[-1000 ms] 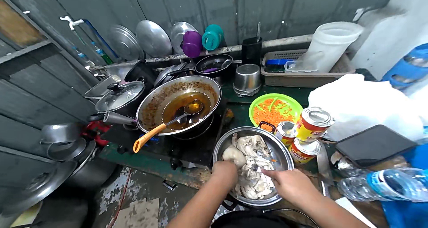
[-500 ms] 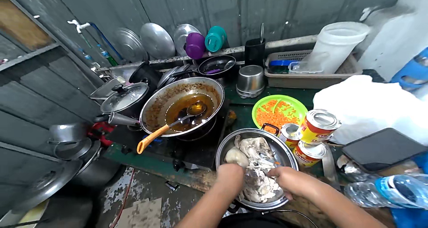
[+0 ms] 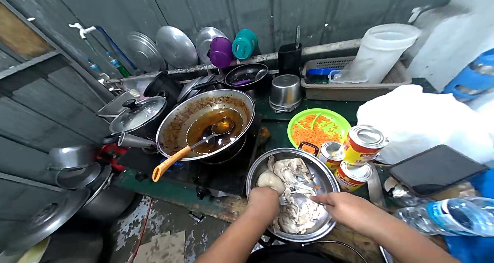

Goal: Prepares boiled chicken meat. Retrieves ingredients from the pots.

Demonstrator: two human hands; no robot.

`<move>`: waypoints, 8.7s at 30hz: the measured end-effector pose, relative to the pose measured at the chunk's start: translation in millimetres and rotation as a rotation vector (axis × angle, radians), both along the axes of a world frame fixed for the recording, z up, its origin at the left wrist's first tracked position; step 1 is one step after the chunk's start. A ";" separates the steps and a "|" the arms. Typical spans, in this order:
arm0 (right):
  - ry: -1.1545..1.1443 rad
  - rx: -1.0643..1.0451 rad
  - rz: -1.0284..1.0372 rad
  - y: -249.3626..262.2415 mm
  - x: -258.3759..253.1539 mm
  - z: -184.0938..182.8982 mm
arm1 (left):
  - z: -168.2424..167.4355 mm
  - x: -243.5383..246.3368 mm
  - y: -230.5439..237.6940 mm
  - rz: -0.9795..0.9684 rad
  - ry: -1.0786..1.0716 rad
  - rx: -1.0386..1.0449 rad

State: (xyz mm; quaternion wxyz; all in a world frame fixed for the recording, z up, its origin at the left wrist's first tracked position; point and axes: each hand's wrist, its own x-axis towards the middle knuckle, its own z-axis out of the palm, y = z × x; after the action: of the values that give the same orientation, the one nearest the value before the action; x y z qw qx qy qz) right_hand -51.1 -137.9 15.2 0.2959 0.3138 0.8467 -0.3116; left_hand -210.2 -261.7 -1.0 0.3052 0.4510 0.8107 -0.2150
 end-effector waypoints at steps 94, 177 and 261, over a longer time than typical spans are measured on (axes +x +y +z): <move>-0.008 0.172 0.326 -34.2 6.9 -14.2 | 21.9 -15.9 -36.4 0.028 -0.110 0.004; 0.015 0.189 0.187 -43.1 -16.8 -24.9 | 15.6 -16.8 -32.5 0.075 0.005 0.013; 0.025 0.257 0.107 -18.5 -21.2 -18.3 | 8.5 -4.0 -34.3 0.050 0.016 0.003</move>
State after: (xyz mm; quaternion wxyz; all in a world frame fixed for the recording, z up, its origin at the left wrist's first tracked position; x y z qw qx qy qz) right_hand -72.3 -156.4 -3.1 0.2589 0.2997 0.8987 -0.1884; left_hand -214.3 -296.1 7.4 0.3036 0.4292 0.8244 -0.2097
